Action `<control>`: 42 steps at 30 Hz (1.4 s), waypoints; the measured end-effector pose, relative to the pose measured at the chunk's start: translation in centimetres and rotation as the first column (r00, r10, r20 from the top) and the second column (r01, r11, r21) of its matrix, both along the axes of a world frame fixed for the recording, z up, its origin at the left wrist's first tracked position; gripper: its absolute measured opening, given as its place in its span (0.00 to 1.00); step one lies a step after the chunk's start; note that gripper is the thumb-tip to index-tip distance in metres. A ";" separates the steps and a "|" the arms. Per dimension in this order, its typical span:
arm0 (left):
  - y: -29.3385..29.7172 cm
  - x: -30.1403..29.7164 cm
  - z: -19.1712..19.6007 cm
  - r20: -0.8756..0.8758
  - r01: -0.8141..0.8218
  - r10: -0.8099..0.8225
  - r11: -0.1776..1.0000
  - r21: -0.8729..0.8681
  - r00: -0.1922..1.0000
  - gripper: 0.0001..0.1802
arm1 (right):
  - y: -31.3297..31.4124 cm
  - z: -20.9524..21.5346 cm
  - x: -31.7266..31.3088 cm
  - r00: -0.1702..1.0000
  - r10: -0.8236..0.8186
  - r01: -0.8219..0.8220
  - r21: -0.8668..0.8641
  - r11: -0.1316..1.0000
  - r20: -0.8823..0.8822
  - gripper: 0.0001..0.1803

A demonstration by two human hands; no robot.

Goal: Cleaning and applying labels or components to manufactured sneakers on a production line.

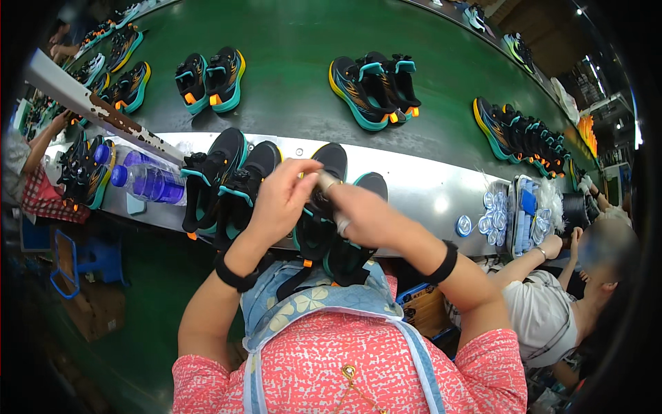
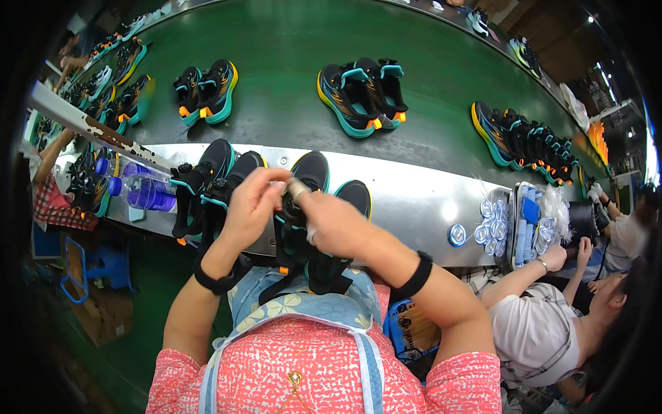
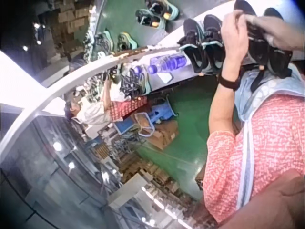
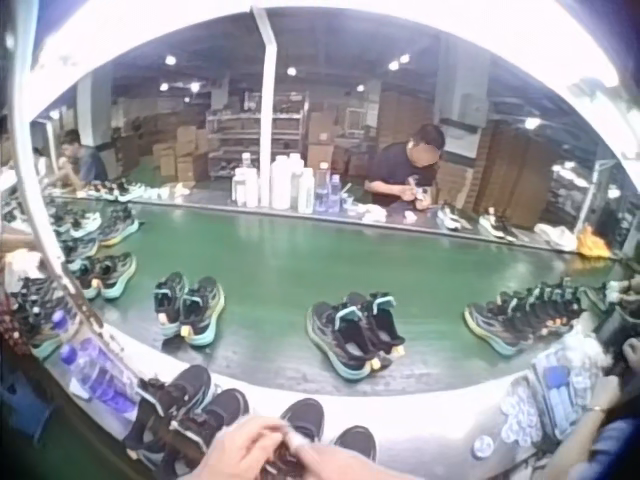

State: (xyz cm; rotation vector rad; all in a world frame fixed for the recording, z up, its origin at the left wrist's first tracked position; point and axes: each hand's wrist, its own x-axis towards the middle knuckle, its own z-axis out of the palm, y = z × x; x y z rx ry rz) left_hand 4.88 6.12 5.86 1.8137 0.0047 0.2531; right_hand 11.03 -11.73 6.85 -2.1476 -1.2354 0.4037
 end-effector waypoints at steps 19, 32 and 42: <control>-4.1 -0.8 -1.0 -0.034 0.057 -0.047 0.906 0.420 0.998 0.14 | -7.6 1.7 -5.4 0.946 -0.298 0.308 -0.065 0.949 0.130 0.20; -3.9 0.3 -0.4 -0.175 0.204 -0.152 0.919 0.339 0.973 0.16 | -7.8 0.5 -5.3 0.877 -0.403 0.423 -0.022 0.906 0.263 0.18; -3.8 0.1 -0.3 -0.133 0.216 -0.186 0.938 0.269 0.973 0.19 | -8.7 0.3 -5.1 0.865 -0.418 0.432 0.013 0.902 0.277 0.17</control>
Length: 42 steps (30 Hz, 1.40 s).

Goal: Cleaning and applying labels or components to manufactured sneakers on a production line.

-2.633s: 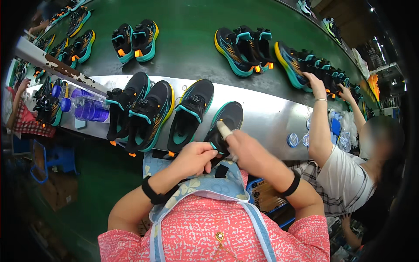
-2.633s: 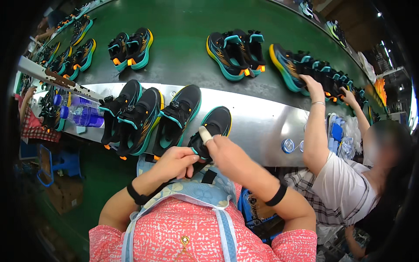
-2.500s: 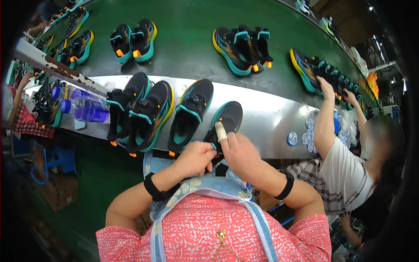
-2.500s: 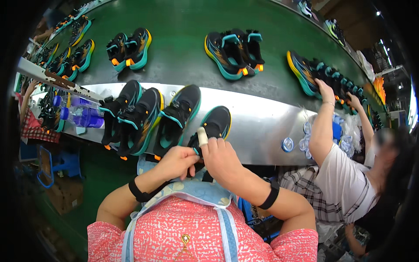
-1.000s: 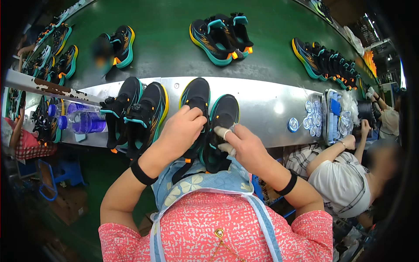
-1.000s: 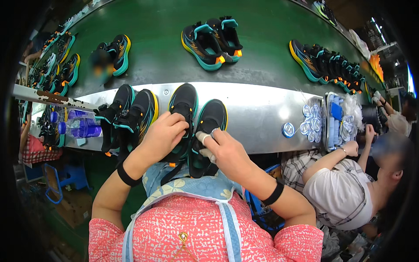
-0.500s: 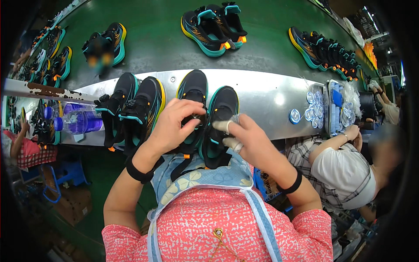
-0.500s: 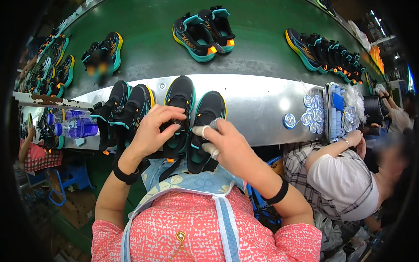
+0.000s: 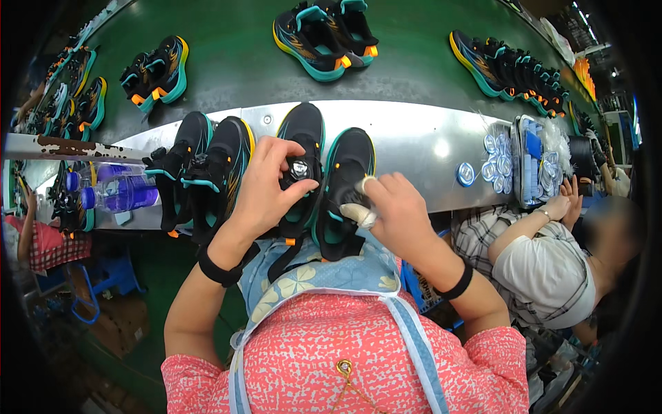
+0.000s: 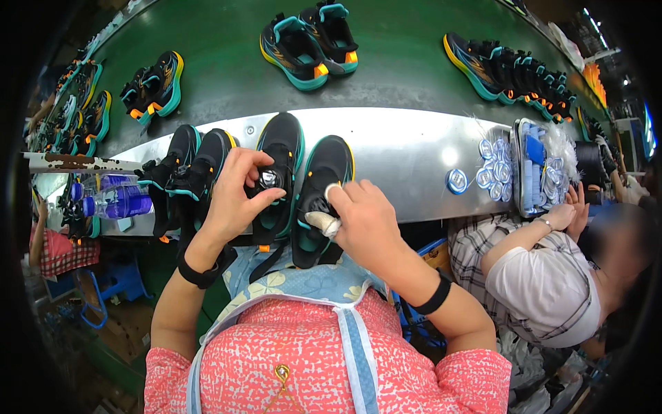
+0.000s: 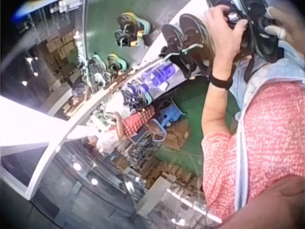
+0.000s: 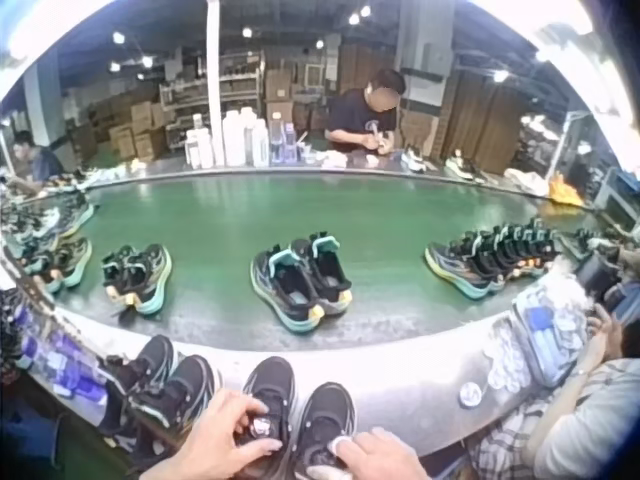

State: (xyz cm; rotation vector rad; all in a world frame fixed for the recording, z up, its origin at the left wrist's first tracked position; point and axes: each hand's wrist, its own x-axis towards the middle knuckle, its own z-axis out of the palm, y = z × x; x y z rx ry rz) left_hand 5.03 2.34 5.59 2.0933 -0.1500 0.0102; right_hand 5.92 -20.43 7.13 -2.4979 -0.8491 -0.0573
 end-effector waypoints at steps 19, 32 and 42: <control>-1.5 -0.9 1.2 0.402 -0.136 0.010 0.948 0.286 0.916 0.16 | 0.2 -2.0 -0.8 0.998 -0.057 0.060 0.134 0.989 -0.032 0.18; -7.1 -5.6 -1.2 -0.734 -0.435 -0.334 0.634 -0.639 0.591 0.18 | -0.7 -3.3 -1.1 0.988 -0.141 0.151 0.265 0.952 -0.054 0.17; -7.7 -5.2 -1.3 -0.745 -0.453 -0.347 0.623 -0.637 0.570 0.19 | -0.7 -2.7 -0.8 0.980 -0.069 0.127 0.324 0.937 -0.185 0.20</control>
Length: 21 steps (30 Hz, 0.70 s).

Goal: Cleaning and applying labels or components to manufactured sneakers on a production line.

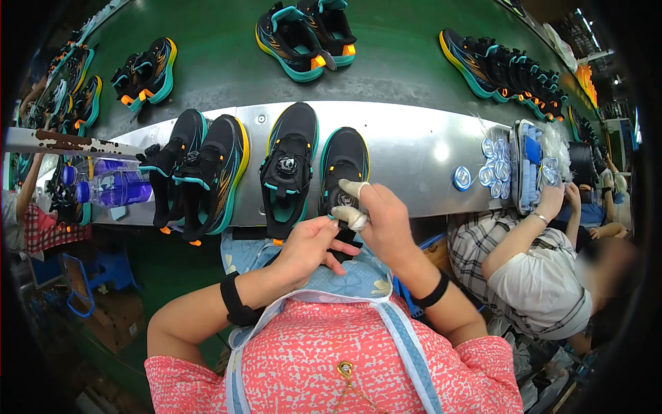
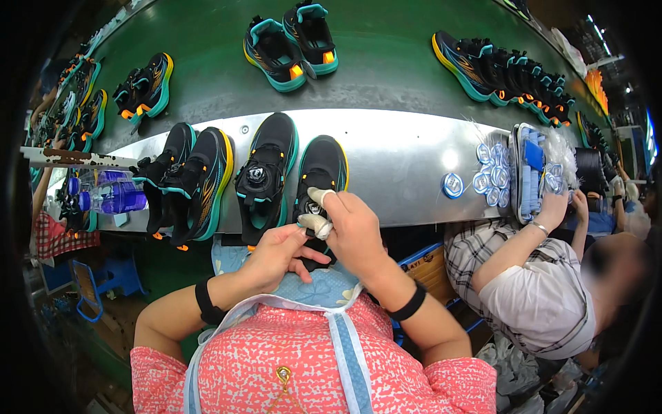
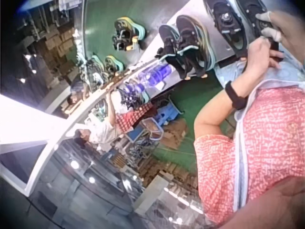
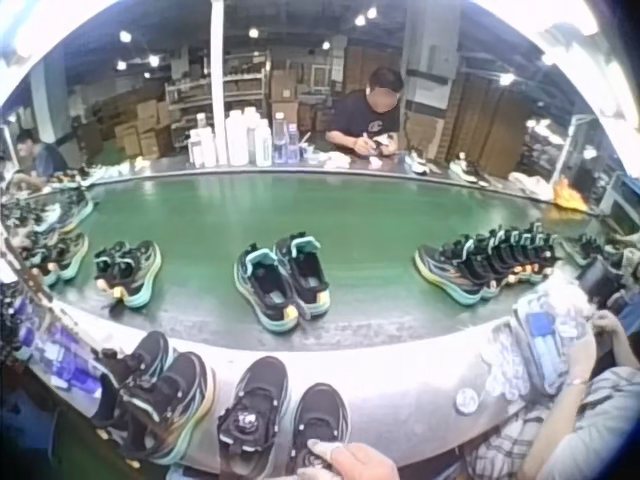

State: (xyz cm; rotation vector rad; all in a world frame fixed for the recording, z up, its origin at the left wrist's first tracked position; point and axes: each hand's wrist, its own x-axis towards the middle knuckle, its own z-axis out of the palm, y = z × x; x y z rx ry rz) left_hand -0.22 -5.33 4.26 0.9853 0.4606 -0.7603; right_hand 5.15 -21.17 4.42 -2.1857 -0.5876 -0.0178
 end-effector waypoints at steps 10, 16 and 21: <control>0.7 1.0 -0.6 -0.112 -0.043 0.028 0.989 -0.138 0.993 0.29 | -0.7 0.9 3.5 0.952 0.266 -0.296 -0.240 0.925 -0.152 0.27; 0.4 1.6 -1.0 -0.184 -0.066 0.052 0.995 -0.072 0.982 0.24 | -0.6 0.5 4.0 0.872 0.336 -0.380 -0.059 0.923 -0.355 0.13; 0.2 0.5 -1.2 -0.111 -0.034 0.013 0.980 -0.196 0.994 0.31 | -1.3 2.0 4.7 0.913 0.294 -0.297 0.033 0.954 -0.282 0.16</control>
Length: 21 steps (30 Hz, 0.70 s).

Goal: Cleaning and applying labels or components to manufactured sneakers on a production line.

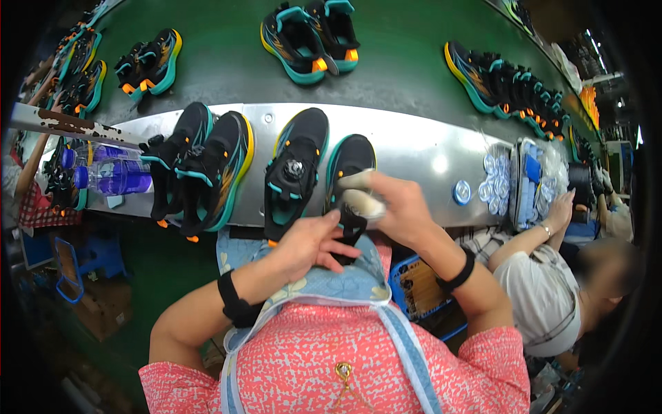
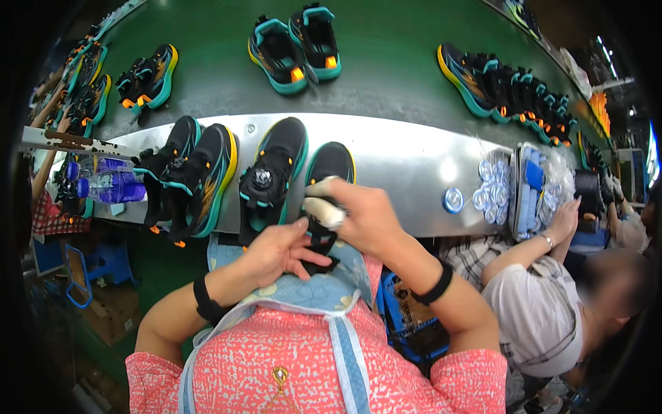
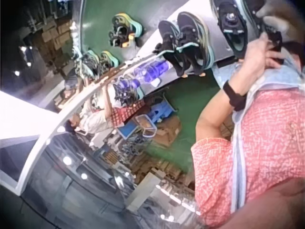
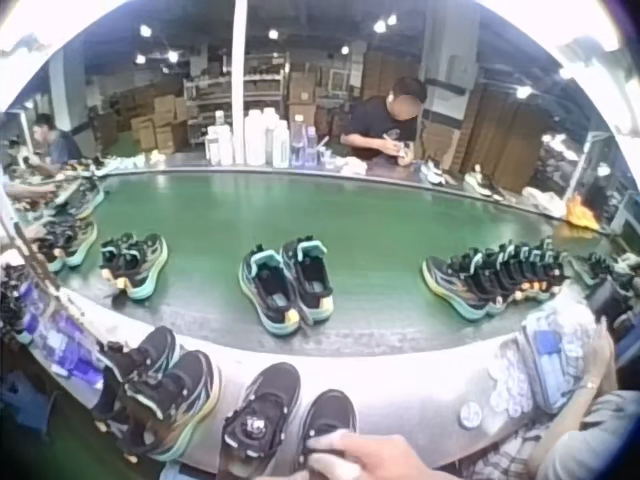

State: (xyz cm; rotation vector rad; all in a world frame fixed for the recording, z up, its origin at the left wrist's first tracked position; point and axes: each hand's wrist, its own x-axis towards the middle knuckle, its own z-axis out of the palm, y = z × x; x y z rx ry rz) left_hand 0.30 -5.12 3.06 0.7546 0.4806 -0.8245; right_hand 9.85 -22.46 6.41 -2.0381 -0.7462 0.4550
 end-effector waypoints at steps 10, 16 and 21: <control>0.7 1.3 -0.3 -0.028 -0.007 0.006 1.000 -0.021 1.000 0.27 | 0.3 -1.8 0.1 0.987 0.128 -0.113 -0.148 0.982 0.096 0.18; 1.0 1.1 -0.3 -0.040 0.019 -0.020 1.000 -0.021 0.999 0.33 | -0.5 0.0 0.2 0.986 0.163 -0.164 -0.091 0.982 -0.019 0.25; 1.1 1.1 -0.5 -0.018 0.002 -0.004 0.997 -0.074 1.000 0.34 | -1.6 1.4 -0.3 0.985 0.144 -0.148 -0.034 0.988 -0.100 0.28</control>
